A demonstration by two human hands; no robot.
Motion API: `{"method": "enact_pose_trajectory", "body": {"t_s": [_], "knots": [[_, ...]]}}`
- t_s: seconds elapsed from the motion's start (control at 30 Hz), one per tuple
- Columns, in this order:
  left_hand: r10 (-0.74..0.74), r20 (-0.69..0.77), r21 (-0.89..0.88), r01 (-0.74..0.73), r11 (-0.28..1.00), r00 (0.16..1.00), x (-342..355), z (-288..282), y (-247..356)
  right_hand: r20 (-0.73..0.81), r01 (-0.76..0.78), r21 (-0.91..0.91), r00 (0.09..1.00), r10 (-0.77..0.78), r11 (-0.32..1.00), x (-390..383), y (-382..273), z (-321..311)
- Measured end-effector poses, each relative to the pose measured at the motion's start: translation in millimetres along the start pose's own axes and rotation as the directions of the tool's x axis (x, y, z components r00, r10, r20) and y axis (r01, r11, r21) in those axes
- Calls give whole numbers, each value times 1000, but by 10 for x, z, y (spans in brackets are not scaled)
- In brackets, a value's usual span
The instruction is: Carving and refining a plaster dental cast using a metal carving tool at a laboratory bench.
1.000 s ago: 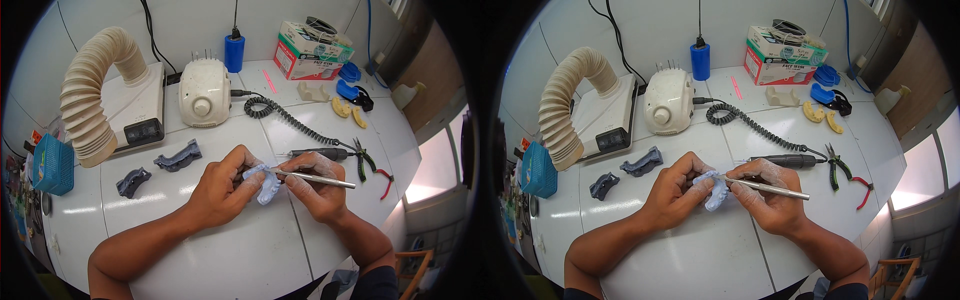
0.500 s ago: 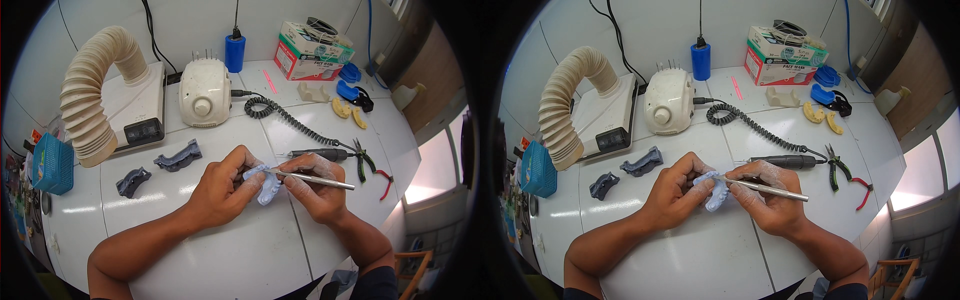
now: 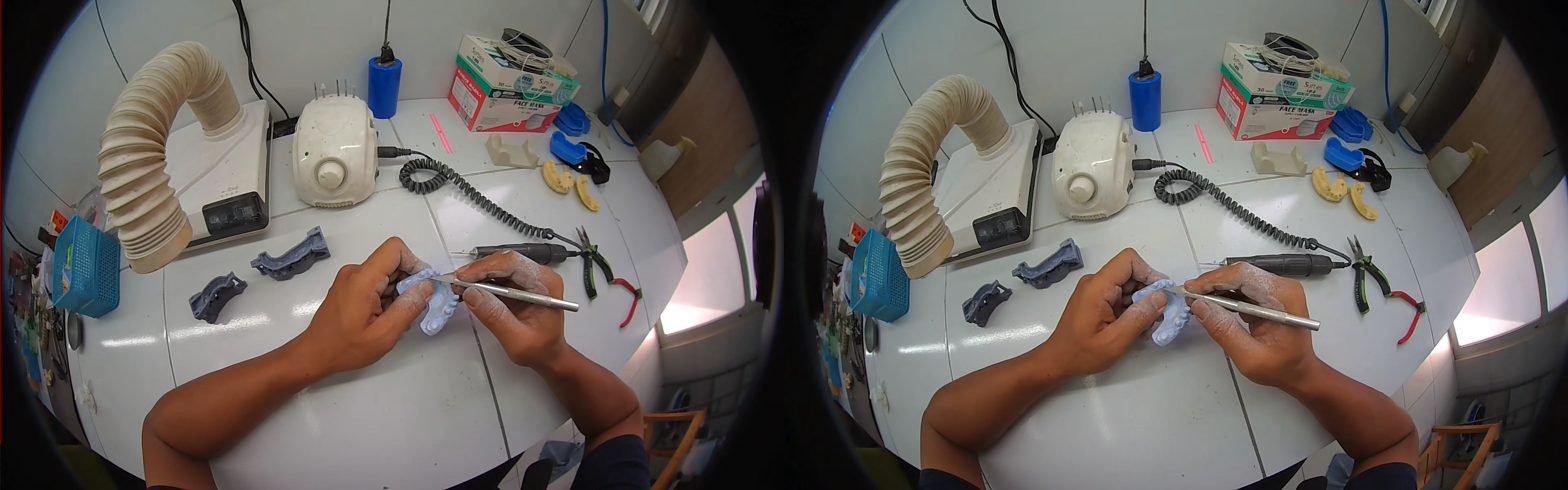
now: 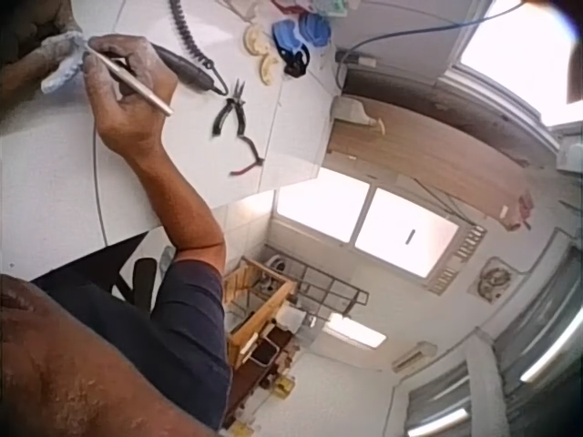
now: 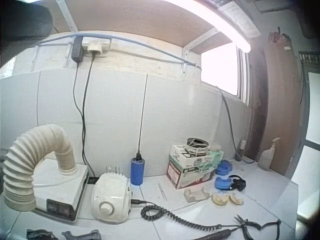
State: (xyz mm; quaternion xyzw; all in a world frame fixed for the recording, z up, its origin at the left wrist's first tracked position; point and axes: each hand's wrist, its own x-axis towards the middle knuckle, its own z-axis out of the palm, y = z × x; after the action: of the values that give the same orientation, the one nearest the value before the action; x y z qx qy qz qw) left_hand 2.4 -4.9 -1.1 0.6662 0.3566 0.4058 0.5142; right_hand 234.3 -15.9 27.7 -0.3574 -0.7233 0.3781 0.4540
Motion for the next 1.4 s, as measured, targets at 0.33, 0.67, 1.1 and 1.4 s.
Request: {"method": "enact_pose_trajectory", "body": {"t_s": [0.33, 0.67, 1.1, 1.4], "knots": [[-20, -7, 31, 21, 999, 1000, -1, -10, 5, 4, 138, -202, 990, -140, 970, 34, -41, 7], [-152, 71, 76, 147, 986, 986, -1, -55, 128, 25, 183, -301, 983, -184, 936, 48, -90, 17], [-107, 9, 64, 106, 992, 994, -6, -12, 61, 26, 192, -318, 981, -193, 929, 51, -103, 20], [-102, 23, 43, 101, 994, 994, 3, -21, 94, -28, 162, -282, 984, -176, 946, 43, -90, 6]]}}
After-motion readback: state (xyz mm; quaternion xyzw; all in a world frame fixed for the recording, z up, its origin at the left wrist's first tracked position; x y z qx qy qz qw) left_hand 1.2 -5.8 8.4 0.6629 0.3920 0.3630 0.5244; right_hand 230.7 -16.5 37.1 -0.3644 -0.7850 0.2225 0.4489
